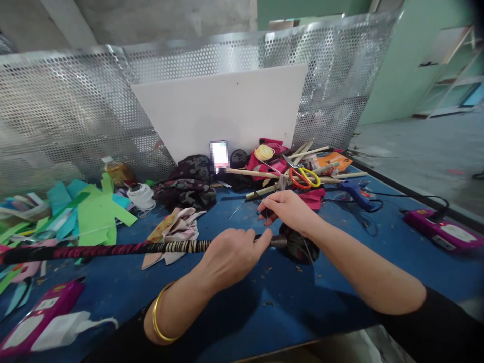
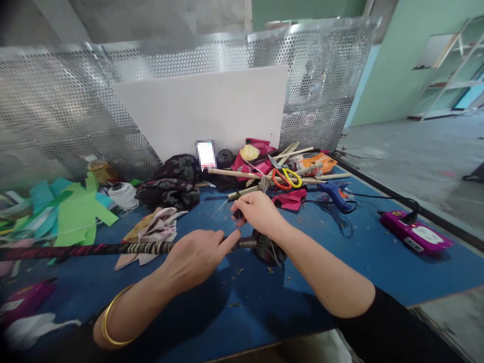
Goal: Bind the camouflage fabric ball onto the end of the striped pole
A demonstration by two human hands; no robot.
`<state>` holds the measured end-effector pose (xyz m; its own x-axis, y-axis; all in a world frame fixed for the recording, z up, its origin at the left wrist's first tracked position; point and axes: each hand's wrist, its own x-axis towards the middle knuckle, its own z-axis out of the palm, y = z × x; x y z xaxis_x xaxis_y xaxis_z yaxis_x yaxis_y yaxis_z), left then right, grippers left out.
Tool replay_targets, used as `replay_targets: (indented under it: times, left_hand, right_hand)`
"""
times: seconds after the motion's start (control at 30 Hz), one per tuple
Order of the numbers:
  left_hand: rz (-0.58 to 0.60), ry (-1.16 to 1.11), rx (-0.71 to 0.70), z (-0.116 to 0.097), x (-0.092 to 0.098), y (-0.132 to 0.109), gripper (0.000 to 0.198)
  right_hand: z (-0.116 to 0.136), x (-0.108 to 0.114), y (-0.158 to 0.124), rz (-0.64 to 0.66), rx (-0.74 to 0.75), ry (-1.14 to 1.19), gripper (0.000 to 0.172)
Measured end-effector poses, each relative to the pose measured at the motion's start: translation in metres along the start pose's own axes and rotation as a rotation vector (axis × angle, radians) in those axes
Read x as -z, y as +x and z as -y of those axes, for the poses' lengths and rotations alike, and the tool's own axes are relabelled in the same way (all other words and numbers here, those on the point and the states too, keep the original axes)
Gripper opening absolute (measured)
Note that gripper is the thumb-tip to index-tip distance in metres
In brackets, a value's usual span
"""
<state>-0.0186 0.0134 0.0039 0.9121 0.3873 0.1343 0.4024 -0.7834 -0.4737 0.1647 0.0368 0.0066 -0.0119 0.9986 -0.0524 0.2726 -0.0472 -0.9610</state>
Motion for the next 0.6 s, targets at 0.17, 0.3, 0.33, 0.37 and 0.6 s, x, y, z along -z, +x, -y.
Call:
replay_targets:
  times: [0.17, 0.3, 0.33, 0.37, 0.6]
  left_hand:
    - [0.04, -0.05, -0.01, 0.002, 0.003, 0.0, 0.036]
    - [0.106, -0.11, 0.074, 0.01, 0.002, -0.002, 0.038]
    - [0.119, -0.122, 0.109, 0.014, 0.001, -0.003, 0.037]
    - [0.13, -0.138, 0.141, 0.018, 0.001, -0.004, 0.034]
    - [0.132, -0.5, 0.225, 0.044, 0.016, -0.014, 0.022]
  right_hand:
    - [0.003, -0.001, -0.004, 0.031, 0.055, -0.012, 0.022]
    - [0.016, 0.02, -0.022, 0.08, 0.057, -0.009, 0.026]
    - [0.018, 0.03, -0.028, 0.101, 0.044, -0.021, 0.027]
    - [0.02, 0.041, -0.034, 0.112, 0.039, -0.045, 0.028]
    - [0.001, 0.106, -0.041, -0.006, 0.037, -0.1, 0.036]
